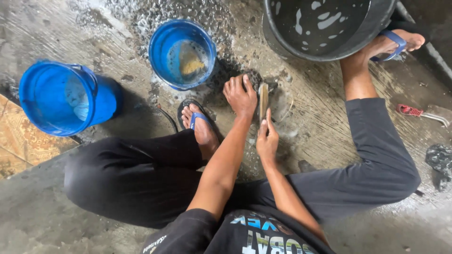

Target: Cleaning a mechanical component using a brush and soapy water while sitting on the floor.

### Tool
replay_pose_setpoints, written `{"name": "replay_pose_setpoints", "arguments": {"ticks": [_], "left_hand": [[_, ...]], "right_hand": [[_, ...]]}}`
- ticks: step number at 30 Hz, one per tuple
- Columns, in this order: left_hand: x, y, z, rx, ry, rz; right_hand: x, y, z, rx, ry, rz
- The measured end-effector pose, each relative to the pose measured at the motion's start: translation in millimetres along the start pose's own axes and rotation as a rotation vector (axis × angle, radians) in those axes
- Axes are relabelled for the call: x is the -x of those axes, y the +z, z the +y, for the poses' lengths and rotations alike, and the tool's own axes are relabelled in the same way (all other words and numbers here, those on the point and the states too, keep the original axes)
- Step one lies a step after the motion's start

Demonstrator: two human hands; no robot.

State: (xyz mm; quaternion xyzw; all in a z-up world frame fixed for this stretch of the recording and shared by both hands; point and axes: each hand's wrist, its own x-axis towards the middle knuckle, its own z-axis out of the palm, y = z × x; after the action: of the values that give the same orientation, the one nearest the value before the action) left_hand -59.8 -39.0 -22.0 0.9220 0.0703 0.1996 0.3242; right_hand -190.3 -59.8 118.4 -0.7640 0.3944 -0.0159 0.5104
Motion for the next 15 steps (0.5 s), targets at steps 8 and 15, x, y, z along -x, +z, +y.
{"name": "replay_pose_setpoints", "arguments": {"ticks": [8, 15], "left_hand": [[-3.1, -13.1, 9.5, 0.024, 0.025, 0.079], [-2.8, -14.6, 14.0, 0.118, 0.013, 0.105]], "right_hand": [[-87.3, 12.3, 12.2, 0.113, -0.349, -0.014], [-20.7, 4.0, 32.6, 0.105, -0.157, 0.021]]}}
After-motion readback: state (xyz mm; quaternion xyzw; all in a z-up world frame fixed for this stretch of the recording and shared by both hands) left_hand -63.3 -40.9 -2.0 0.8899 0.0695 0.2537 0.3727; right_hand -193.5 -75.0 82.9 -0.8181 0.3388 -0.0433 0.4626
